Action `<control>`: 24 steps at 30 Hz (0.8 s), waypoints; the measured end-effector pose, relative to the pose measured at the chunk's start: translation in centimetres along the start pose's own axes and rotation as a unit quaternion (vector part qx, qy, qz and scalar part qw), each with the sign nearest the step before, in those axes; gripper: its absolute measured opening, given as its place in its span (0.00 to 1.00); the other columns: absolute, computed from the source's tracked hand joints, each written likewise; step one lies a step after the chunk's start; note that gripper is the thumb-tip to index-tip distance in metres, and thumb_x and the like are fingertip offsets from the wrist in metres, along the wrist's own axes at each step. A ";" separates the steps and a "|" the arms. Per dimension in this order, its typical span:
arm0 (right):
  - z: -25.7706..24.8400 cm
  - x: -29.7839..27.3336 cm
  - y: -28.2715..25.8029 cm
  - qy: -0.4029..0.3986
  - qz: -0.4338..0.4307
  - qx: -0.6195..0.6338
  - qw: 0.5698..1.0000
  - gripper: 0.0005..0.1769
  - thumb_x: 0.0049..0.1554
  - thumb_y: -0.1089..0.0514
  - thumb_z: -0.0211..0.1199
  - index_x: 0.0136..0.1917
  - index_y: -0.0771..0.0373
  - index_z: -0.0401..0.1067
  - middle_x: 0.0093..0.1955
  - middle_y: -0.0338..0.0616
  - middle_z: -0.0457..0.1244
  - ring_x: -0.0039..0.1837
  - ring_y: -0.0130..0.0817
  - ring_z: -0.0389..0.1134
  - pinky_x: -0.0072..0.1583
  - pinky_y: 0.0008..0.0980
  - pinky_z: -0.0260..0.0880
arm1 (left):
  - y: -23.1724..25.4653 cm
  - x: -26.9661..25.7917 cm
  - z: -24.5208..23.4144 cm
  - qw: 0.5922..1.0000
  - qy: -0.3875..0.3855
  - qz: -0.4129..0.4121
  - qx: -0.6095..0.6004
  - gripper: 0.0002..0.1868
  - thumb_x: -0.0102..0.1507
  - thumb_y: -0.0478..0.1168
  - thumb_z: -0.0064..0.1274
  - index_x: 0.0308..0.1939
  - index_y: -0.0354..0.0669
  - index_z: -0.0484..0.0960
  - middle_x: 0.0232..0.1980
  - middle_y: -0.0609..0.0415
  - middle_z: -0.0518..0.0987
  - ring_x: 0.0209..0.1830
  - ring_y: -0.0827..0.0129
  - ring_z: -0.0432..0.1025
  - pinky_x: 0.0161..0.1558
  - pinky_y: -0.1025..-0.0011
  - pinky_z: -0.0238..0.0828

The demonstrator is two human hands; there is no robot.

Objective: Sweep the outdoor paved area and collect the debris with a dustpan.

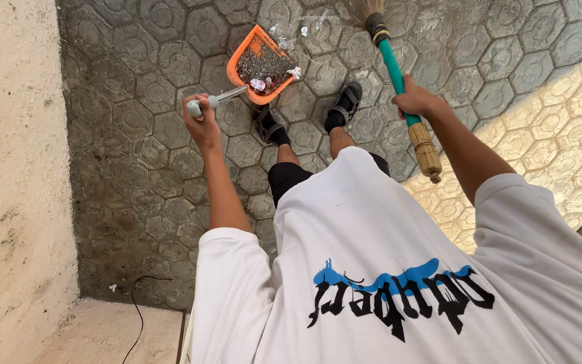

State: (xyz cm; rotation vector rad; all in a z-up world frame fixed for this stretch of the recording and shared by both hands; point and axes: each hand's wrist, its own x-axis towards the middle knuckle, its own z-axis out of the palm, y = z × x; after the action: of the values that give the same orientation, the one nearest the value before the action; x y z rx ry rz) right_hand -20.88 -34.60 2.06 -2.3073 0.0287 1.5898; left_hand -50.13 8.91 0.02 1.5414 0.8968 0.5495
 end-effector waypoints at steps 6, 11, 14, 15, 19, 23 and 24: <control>6.7 -5.9 -1.1 -0.120 0.012 0.017 0.992 0.44 0.60 0.60 0.56 0.82 0.58 0.38 0.35 0.46 0.60 0.33 0.36 0.63 0.36 0.41 0.67 | 1.0 -1.4 5.6 0.999 0.026 0.020 0.013 0.20 0.71 0.58 0.52 0.45 0.44 0.75 0.51 0.54 0.80 0.50 0.66 0.76 0.52 0.69 0.76; 5.8 -12.0 -3.1 -0.162 -0.008 -0.029 0.986 0.40 0.60 0.57 0.55 0.81 0.54 0.42 0.34 0.46 0.59 0.33 0.35 0.62 0.37 0.40 0.67 | 2.0 -0.1 8.0 0.999 0.048 0.004 0.011 0.21 0.71 0.59 0.50 0.45 0.45 0.75 0.46 0.56 0.80 0.45 0.68 0.77 0.46 0.69 0.76; 3.7 -16.6 -4.8 -0.159 0.013 -0.042 0.986 0.42 0.60 0.56 0.56 0.82 0.48 0.42 0.35 0.45 0.57 0.34 0.35 0.61 0.37 0.40 0.66 | 1.7 0.6 7.8 0.998 0.063 -0.003 0.015 0.22 0.70 0.61 0.49 0.45 0.46 0.74 0.44 0.57 0.79 0.41 0.69 0.76 0.43 0.69 0.75; 2.9 -18.0 -5.2 -0.157 0.036 -0.025 0.987 0.43 0.60 0.55 0.57 0.83 0.45 0.42 0.36 0.44 0.56 0.34 0.34 0.59 0.37 0.40 0.66 | 1.6 0.9 7.6 0.997 0.072 -0.007 0.023 0.22 0.70 0.61 0.48 0.45 0.46 0.75 0.44 0.57 0.79 0.40 0.69 0.75 0.41 0.69 0.75; 0.1 -21.4 -4.7 -0.146 0.050 -0.014 0.988 0.41 0.60 0.55 0.55 0.83 0.44 0.45 0.38 0.43 0.56 0.34 0.32 0.58 0.38 0.38 0.65 | 1.1 1.2 7.2 0.996 0.079 -0.018 0.024 0.23 0.70 0.62 0.48 0.46 0.46 0.75 0.42 0.57 0.78 0.39 0.70 0.74 0.41 0.68 0.73; -2.8 -23.3 -3.6 -0.089 0.077 -0.053 0.992 0.42 0.62 0.52 0.58 0.84 0.42 0.44 0.40 0.45 0.58 0.35 0.35 0.60 0.40 0.38 0.67 | 0.9 1.3 7.1 0.995 0.099 -0.027 0.011 0.22 0.71 0.60 0.48 0.46 0.44 0.74 0.44 0.55 0.79 0.42 0.68 0.74 0.46 0.67 0.73; -3.7 -23.4 -3.1 -0.068 0.080 -0.065 0.992 0.42 0.62 0.51 0.58 0.84 0.41 0.43 0.40 0.46 0.60 0.35 0.36 0.61 0.40 0.38 0.67 | 0.8 1.4 7.0 0.994 0.106 -0.017 -0.006 0.22 0.71 0.59 0.48 0.46 0.44 0.74 0.46 0.54 0.79 0.45 0.67 0.74 0.49 0.67 0.74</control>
State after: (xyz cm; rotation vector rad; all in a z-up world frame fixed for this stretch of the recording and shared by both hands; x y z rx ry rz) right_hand -25.65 -36.74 25.33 -2.3368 0.0813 1.8775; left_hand -43.66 5.78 -0.67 1.4731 1.0773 0.7019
